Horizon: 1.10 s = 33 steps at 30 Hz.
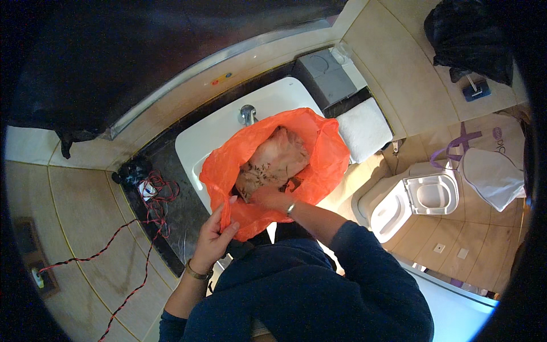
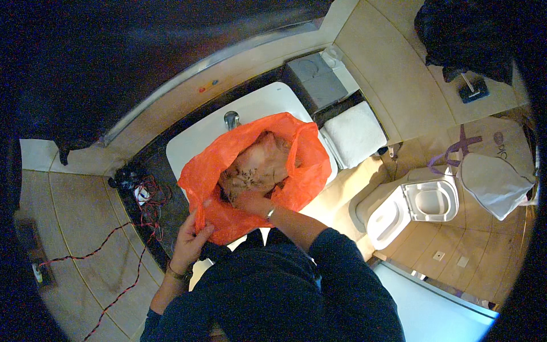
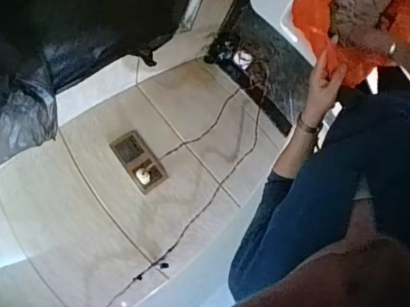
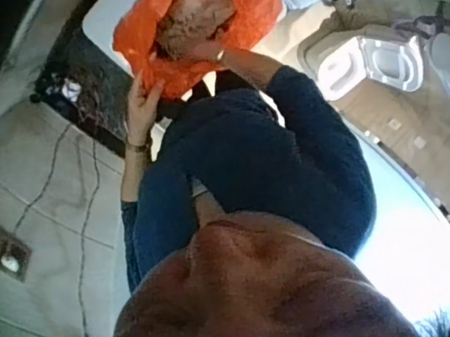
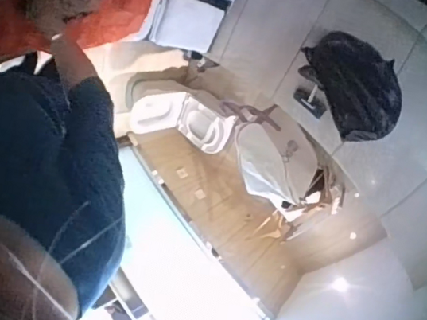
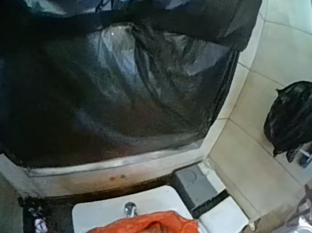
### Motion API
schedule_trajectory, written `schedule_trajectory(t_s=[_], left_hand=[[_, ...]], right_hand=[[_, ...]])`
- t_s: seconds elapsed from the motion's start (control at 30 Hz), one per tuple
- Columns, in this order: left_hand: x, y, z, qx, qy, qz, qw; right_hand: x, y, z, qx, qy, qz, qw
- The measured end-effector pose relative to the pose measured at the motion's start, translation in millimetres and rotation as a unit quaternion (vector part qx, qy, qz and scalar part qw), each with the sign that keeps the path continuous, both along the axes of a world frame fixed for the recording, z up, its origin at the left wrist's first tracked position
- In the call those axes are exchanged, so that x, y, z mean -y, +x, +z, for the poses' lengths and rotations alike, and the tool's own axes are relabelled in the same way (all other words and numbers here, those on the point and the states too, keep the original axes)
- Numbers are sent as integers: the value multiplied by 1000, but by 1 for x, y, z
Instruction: The person folds various garments including a red cloth, a light-colored cloth, a dark garment, and a patterned cloth. They remove items from hangers, fold them, and place them into an orange plastic bag on the bathroom sink.
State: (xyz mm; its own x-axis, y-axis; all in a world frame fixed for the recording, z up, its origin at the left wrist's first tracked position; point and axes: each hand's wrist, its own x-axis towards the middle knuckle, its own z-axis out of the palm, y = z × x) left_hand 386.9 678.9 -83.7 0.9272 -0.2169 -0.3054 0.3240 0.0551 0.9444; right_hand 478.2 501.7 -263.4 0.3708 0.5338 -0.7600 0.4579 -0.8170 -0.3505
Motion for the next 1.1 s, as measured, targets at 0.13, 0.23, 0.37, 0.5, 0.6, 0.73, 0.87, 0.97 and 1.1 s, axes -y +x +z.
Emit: schedule_trajectory(t_s=[0.13, 0.23, 0.37, 0.5, 0.6, 0.73, 0.87, 0.97, 1.1], left_hand=[[0, -5, 0, -24, -21, -1, 999], [-2, -5, 1, -4, -14, -15, 1000], [-3, -7, 6, -4, -31, -14, 999], [-4, -10, 14, -3, -31, -6, 1000], [-4, -12, 16, 21, -3, 5, 1000], [-9, -16, 2, 76, -4, 30, 997], [4, -24, 31, 87, -39, 80, 992], [10, -33, 51, 75, 61, 92, 991], [21, -37, 53, 132, 116, 108, 979]], right_hand=[[-8, -25, -48, 132, 317, -28, 939], [-19, -3, -1, -15, 46, -34, 998], [36, -3, -22, 144, -17, -68, 987], [62, -5, -23, 210, 54, -111, 970], [52, -18, 70, 328, 147, -165, 918], [98, -33, 131, 459, 90, -231, 853], [143, -38, 240, 635, 49, -282, 718], [175, -48, 250, 614, 37, -354, 704], [208, -48, 225, 357, 119, -441, 815]])
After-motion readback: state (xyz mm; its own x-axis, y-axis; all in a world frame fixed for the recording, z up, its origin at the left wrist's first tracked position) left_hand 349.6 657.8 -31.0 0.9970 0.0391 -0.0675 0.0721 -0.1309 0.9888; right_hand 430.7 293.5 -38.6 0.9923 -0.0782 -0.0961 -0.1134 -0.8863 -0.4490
